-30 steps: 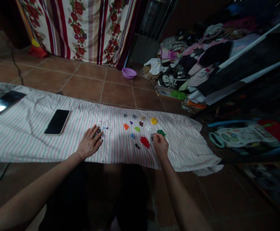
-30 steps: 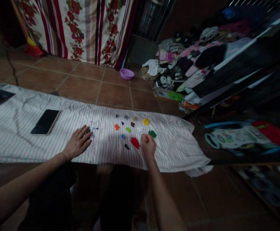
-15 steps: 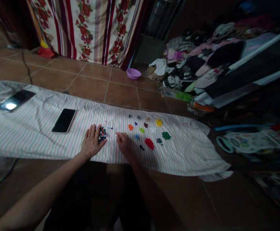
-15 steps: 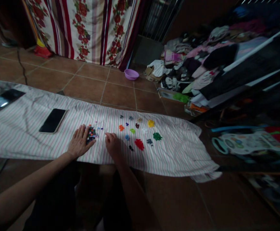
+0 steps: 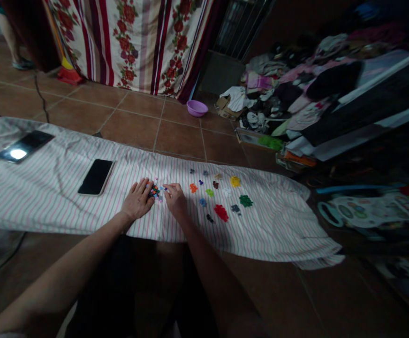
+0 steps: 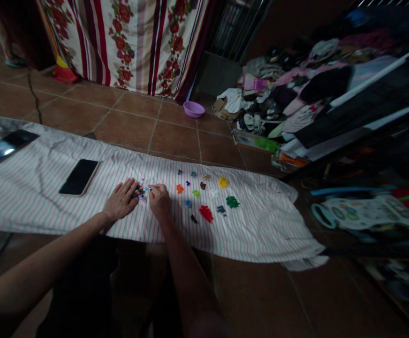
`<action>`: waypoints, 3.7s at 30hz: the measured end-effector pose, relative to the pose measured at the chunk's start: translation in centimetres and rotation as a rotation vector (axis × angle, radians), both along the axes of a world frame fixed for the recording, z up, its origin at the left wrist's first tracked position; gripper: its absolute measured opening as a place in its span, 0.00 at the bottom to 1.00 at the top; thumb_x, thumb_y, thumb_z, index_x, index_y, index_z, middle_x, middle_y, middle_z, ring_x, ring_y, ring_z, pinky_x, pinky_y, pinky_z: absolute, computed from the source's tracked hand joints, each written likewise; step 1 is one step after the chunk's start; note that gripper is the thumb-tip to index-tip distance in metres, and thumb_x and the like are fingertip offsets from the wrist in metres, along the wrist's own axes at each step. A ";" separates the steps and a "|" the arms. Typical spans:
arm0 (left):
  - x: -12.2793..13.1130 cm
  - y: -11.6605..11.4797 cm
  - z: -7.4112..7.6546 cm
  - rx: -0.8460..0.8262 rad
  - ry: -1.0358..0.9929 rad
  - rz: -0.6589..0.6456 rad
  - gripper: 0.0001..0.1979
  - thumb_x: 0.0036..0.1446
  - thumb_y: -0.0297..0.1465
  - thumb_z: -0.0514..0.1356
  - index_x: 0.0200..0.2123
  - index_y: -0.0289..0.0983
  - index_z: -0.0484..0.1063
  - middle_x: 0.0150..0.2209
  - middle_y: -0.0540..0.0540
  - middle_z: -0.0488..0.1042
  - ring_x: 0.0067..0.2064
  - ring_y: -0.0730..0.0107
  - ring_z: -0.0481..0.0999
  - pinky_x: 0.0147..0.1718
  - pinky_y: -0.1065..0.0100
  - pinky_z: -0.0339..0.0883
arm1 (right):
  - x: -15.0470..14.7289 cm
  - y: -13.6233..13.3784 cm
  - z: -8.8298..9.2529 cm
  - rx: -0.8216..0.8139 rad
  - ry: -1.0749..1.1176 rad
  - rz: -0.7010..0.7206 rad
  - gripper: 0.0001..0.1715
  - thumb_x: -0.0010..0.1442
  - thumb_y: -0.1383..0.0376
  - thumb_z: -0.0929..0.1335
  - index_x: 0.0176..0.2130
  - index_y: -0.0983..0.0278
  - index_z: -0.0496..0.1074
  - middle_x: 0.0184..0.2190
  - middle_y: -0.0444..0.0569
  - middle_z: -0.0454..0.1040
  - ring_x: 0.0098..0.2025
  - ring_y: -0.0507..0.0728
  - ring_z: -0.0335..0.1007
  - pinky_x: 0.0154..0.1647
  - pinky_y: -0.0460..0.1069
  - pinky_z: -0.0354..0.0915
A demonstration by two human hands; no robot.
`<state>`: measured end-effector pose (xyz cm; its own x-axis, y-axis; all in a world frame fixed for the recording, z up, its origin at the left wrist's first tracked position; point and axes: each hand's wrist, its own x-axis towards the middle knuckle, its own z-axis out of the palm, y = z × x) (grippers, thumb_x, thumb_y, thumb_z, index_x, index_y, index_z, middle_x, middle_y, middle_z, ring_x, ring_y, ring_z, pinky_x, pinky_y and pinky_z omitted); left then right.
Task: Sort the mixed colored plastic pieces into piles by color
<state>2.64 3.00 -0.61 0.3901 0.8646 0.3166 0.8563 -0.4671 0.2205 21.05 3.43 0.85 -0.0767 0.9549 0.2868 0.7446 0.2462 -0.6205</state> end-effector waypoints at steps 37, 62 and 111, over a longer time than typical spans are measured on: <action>-0.4 -0.5 0.1 0.025 -0.131 -0.098 0.23 0.63 0.29 0.44 0.60 0.31 0.60 0.60 0.33 0.66 0.66 0.54 0.58 0.62 0.47 0.55 | -1.5 3.9 0.8 -0.088 -0.121 0.162 0.16 0.61 0.71 0.64 0.43 0.57 0.78 0.40 0.49 0.73 0.43 0.57 0.70 0.46 0.50 0.66; 0.5 -0.9 1.2 0.049 -0.004 -0.087 0.23 0.65 0.36 0.48 0.58 0.35 0.67 0.64 0.34 0.61 0.67 0.51 0.56 0.62 0.49 0.54 | 1.7 0.1 -1.7 -0.242 0.636 -0.160 0.07 0.53 0.64 0.65 0.35 0.61 0.70 0.28 0.44 0.76 0.31 0.54 0.76 0.30 0.47 0.71; -0.2 -0.4 0.5 0.099 -0.114 -0.185 0.22 0.60 0.25 0.50 0.57 0.39 0.67 0.63 0.39 0.62 0.67 0.51 0.54 0.61 0.47 0.61 | 2.5 -2.9 -1.5 0.046 -0.111 -0.102 0.17 0.62 0.72 0.63 0.44 0.61 0.78 0.39 0.50 0.74 0.41 0.54 0.71 0.44 0.46 0.65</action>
<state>2.40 2.64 -0.13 0.4961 0.7441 0.4475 0.7260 -0.6382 0.2564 23.57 0.50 -0.63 -0.0141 0.9455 0.3253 0.8305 0.1923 -0.5228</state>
